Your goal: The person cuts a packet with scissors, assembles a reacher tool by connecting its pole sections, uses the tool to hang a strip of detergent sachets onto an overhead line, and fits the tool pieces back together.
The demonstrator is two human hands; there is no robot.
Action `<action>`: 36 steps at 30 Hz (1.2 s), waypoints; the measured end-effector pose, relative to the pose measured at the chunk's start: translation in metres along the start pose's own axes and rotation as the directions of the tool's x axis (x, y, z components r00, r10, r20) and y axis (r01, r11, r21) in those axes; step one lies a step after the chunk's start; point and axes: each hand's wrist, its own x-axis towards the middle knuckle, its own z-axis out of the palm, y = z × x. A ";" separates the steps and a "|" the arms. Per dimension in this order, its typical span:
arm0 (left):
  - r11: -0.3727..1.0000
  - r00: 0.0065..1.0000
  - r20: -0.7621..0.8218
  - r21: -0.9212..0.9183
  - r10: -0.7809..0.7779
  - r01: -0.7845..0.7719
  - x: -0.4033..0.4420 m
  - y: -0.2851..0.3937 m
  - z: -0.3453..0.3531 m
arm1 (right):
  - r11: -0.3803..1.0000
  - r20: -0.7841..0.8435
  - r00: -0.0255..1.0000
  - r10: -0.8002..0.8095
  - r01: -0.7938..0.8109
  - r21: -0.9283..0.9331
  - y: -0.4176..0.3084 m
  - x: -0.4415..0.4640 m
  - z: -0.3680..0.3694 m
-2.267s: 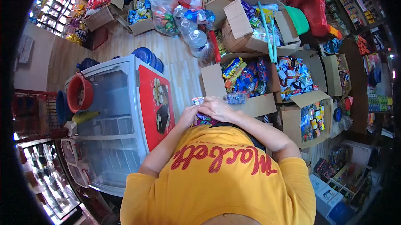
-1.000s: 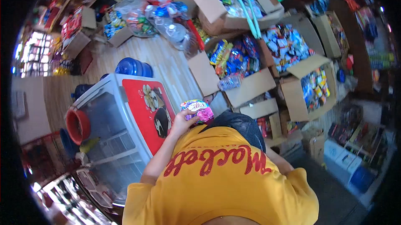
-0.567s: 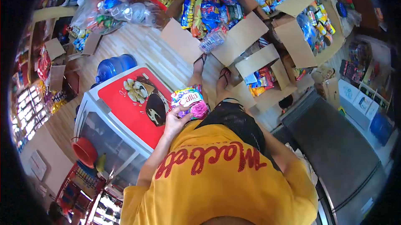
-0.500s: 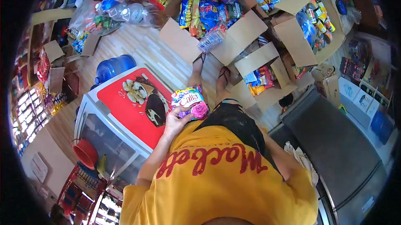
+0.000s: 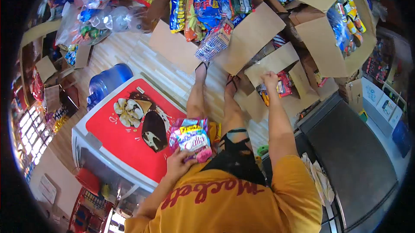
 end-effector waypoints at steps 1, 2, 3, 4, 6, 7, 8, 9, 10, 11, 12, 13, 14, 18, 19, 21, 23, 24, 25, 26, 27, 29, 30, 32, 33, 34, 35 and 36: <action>0.994 0.996 0.006 -0.060 -0.090 0.090 0.001 0.004 0.000 | 0.997 0.047 0.997 0.065 -0.066 0.025 0.001 0.015 0.017; 0.997 0.998 -0.005 -0.040 -0.059 0.058 0.003 -0.002 0.004 | 0.989 0.072 0.987 0.146 -0.146 -0.002 0.004 0.028 0.029; 0.999 0.999 -0.016 -0.021 -0.030 0.029 0.003 -0.009 0.009 | 0.974 0.097 0.970 0.225 -0.223 -0.031 -0.002 0.039 0.035; 1.000 1.000 -0.031 -0.001 -0.001 0.001 0.005 -0.015 0.012 | 0.954 0.121 0.947 0.299 -0.293 -0.062 0.010 0.057 0.053; 1.000 0.999 -0.040 -0.008 -0.015 0.014 0.006 -0.021 0.018 | 0.963 0.005 0.964 0.267 -0.267 0.020 0.026 0.079 0.085; 1.000 0.999 -0.046 -0.014 -0.025 0.025 0.007 -0.021 0.020 | 0.951 0.013 0.956 0.292 -0.292 0.101 0.016 0.080 0.083; 1.000 0.999 -0.047 -0.006 -0.014 0.014 0.010 -0.020 0.021 | 0.933 0.022 0.949 0.315 -0.313 0.179 0.007 0.080 0.081; 1.000 0.999 -0.048 0.002 -0.001 0.001 0.012 -0.019 0.021 | 0.951 0.015 0.962 0.273 -0.272 0.145 0.007 0.084 0.078; 1.000 0.999 -0.047 0.008 0.011 -0.011 0.012 -0.018 0.022 | 0.959 -0.001 0.961 0.276 -0.275 0.066 0.011 0.090 0.079; 0.999 0.998 -0.061 0.000 0.034 -0.034 0.012 -0.021 0.025 | 0.960 -0.018 0.960 0.279 -0.279 -0.014 0.015 0.093 0.079; 1.000 0.998 -0.054 -0.012 0.019 -0.019 0.011 -0.020 0.025 | 0.954 -0.038 0.959 0.282 -0.284 -0.096 0.022 0.095 0.076; 1.000 0.999 -0.047 -0.024 0.008 -0.009 0.011 -0.017 0.024 | 0.937 -0.025 0.940 0.339 -0.340 -0.077 0.027 0.097 0.077; 0.999 0.999 -0.047 -0.036 0.005 -0.007 0.014 -0.015 0.024 | 0.963 -0.096 0.976 0.198 -0.212 -0.166 0.031 0.098 0.074; 0.997 0.996 -0.086 -0.077 -0.015 0.008 0.013 -0.009 0.026 | 0.946 -0.006 0.994 -0.107 0.100 -0.309 -0.039 0.037 0.036; 0.997 0.997 -0.077 -0.081 -0.024 0.018 0.014 -0.004 0.023 | 0.985 0.222 0.973 -0.058 0.092 -0.144 -0.029 0.028 0.048; 0.995 0.997 -0.074 -0.095 -0.012 0.005 0.016 0.001 0.021 | 0.995 0.579 0.813 -0.059 0.093 -0.030 -0.093 -0.047 0.038; 0.993 0.983 -0.140 0.012 0.115 -0.115 0.020 0.005 0.017 | 0.957 0.767 0.576 -0.282 0.111 0.269 -0.116 -0.122 0.048; 0.984 0.969 -0.173 0.073 0.176 -0.165 0.023 0.007 0.012 | 0.942 0.859 0.402 -0.319 0.233 0.240 -0.182 -0.152 0.015; 0.980 0.954 -0.226 0.077 0.196 -0.183 0.027 0.011 0.006 | 0.918 0.895 0.289 -0.340 0.309 0.249 -0.211 -0.173 0.004; 0.978 0.940 -0.272 0.078 0.207 -0.193 0.028 0.018 -0.001 | 0.885 0.918 0.172 -0.357 0.377 0.273 -0.240 -0.194 -0.006; 0.973 0.925 -0.301 0.055 0.232 -0.226 0.030 0.025 -0.014 | 0.858 0.908 0.127 -0.398 0.401 0.320 -0.229 -0.199 0.021; 0.966 0.932 -0.340 -0.170 0.129 -0.195 0.017 0.046 -0.044 | 0.869 0.904 0.069 -0.422 0.314 0.382 -0.269 -0.213 0.006; 0.920 0.941 -0.337 -0.365 0.015 -0.145 0.008 0.066 -0.067 | 0.893 0.908 0.053 -0.415 0.214 0.395 -0.318 -0.215 -0.024; 0.944 0.844 -0.490 -0.112 0.220 -0.311 -0.009 0.093 -0.112 | 0.905 0.931 0.057 -0.362 -0.219 0.365 -0.370 -0.230 -0.053; 0.947 0.807 -0.559 -0.115 0.189 -0.301 -0.018 0.100 -0.130 | 0.848 0.904 0.044 -0.425 -0.331 0.414 -0.401 -0.241 -0.071; 0.948 0.768 -0.621 -0.125 0.156 -0.293 -0.027 0.107 -0.147 | 0.779 0.876 0.036 -0.480 -0.443 0.445 -0.430 -0.253 -0.087; 0.958 0.791 -0.608 -0.179 0.070 -0.222 -0.037 0.107 -0.164 | 0.799 0.840 0.109 -0.532 -0.264 0.540 -0.458 -0.267 -0.107; 0.885 0.757 -0.644 -0.282 0.111 -0.370 -0.037 0.097 -0.164 | 0.791 0.789 0.172 -0.590 -0.072 0.607 -0.481 -0.279 -0.120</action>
